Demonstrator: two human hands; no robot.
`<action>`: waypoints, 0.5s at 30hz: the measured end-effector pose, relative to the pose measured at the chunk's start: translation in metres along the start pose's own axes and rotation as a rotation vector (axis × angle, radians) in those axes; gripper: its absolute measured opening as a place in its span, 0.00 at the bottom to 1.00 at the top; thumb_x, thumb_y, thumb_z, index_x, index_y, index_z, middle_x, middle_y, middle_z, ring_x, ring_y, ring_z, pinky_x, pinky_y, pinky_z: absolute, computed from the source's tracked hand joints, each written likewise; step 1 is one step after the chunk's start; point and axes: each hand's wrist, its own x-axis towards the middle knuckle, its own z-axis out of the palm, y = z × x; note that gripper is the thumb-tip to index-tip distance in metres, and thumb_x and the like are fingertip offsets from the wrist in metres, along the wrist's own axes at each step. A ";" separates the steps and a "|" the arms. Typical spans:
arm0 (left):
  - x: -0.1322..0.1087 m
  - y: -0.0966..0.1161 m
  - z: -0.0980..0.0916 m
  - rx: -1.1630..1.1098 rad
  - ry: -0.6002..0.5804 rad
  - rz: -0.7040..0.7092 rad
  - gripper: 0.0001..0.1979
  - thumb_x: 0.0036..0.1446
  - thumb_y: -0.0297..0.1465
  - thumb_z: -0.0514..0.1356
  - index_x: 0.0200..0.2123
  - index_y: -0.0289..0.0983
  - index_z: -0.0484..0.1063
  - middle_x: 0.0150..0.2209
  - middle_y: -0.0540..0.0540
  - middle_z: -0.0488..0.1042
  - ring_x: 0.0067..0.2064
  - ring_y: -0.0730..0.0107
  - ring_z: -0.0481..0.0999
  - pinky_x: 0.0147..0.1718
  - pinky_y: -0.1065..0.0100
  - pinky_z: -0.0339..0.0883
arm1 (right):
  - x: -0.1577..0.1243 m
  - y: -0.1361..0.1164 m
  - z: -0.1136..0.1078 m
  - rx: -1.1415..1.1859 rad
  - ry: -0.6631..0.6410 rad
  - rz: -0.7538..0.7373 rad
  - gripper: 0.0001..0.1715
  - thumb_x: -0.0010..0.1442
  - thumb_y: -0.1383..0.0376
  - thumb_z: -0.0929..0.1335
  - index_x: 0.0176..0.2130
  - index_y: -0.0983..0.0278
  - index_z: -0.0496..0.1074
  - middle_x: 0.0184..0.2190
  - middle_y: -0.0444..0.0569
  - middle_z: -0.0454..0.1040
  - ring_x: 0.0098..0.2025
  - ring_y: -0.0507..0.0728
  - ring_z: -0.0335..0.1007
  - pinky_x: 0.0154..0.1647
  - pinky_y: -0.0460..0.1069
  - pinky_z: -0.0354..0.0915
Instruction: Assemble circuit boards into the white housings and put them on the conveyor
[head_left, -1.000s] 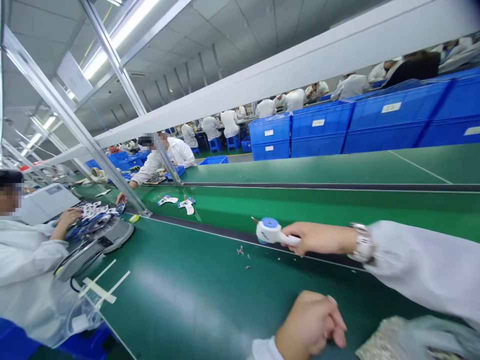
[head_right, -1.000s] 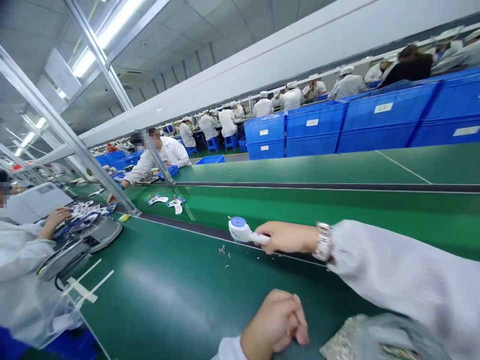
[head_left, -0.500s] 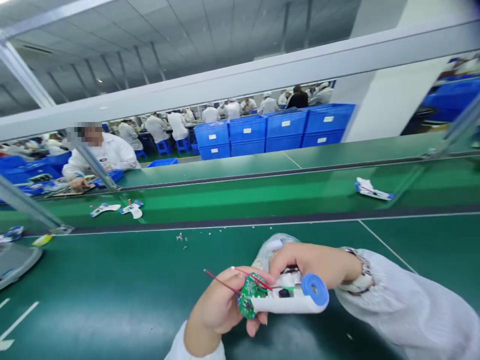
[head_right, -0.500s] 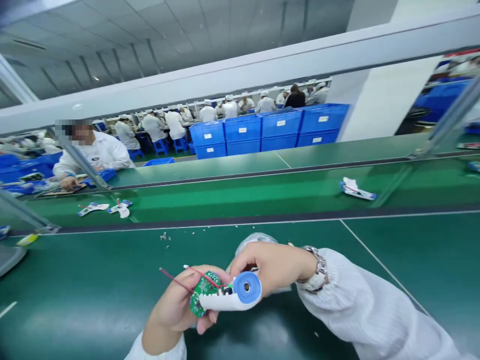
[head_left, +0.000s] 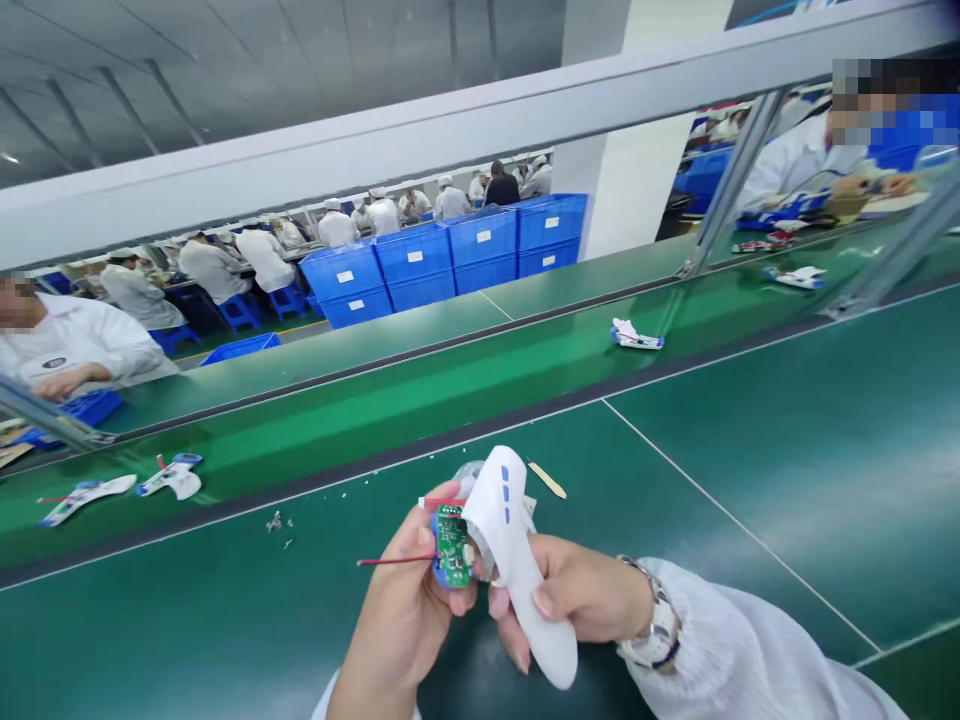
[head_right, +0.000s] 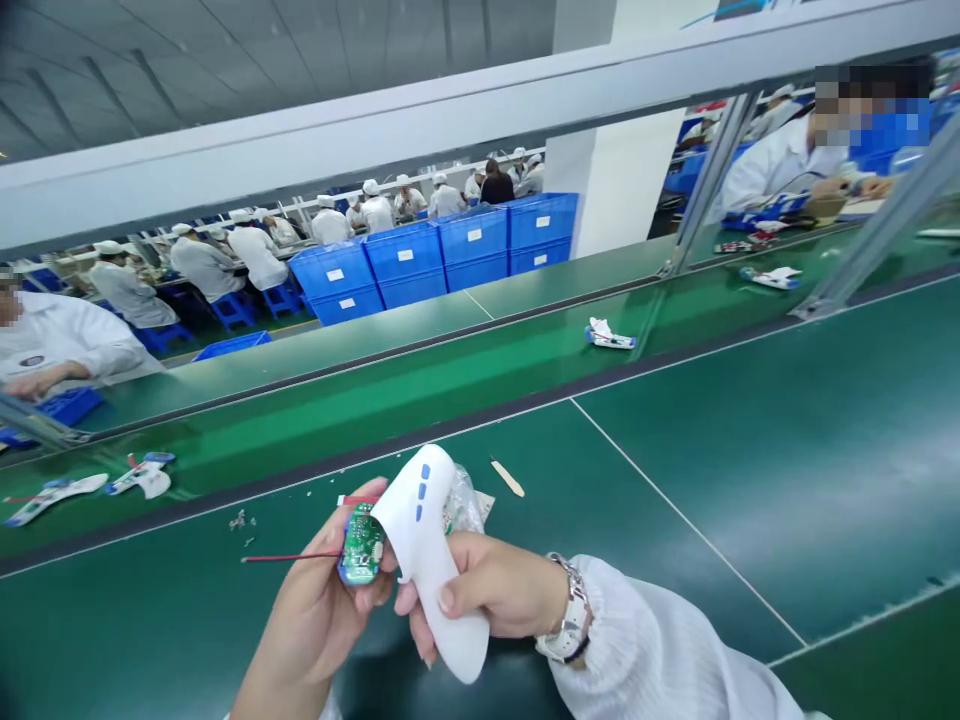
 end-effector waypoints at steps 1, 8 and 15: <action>0.001 -0.001 -0.001 -0.015 0.018 0.010 0.15 0.57 0.39 0.64 0.48 0.48 0.76 0.27 0.47 0.79 0.21 0.79 0.72 0.22 0.78 0.65 | 0.001 0.001 -0.001 0.038 -0.001 -0.007 0.28 0.42 0.50 0.76 0.33 0.69 0.72 0.22 0.48 0.74 0.22 0.51 0.70 0.25 0.45 0.65; -0.008 -0.008 -0.004 -0.086 0.075 0.089 0.28 0.46 0.36 0.71 0.52 0.59 0.71 0.38 0.49 0.81 0.29 0.76 0.77 0.33 0.73 0.71 | 0.010 0.006 -0.002 0.275 -0.042 0.012 0.24 0.43 0.53 0.75 0.31 0.71 0.74 0.18 0.48 0.72 0.17 0.52 0.67 0.19 0.46 0.62; 0.004 -0.031 -0.029 0.629 0.071 0.606 0.28 0.55 0.31 0.66 0.56 0.58 0.66 0.43 0.49 0.78 0.31 0.72 0.79 0.31 0.71 0.75 | 0.010 0.016 -0.001 0.419 0.034 -0.010 0.20 0.43 0.58 0.73 0.30 0.74 0.75 0.18 0.50 0.72 0.18 0.50 0.66 0.18 0.43 0.57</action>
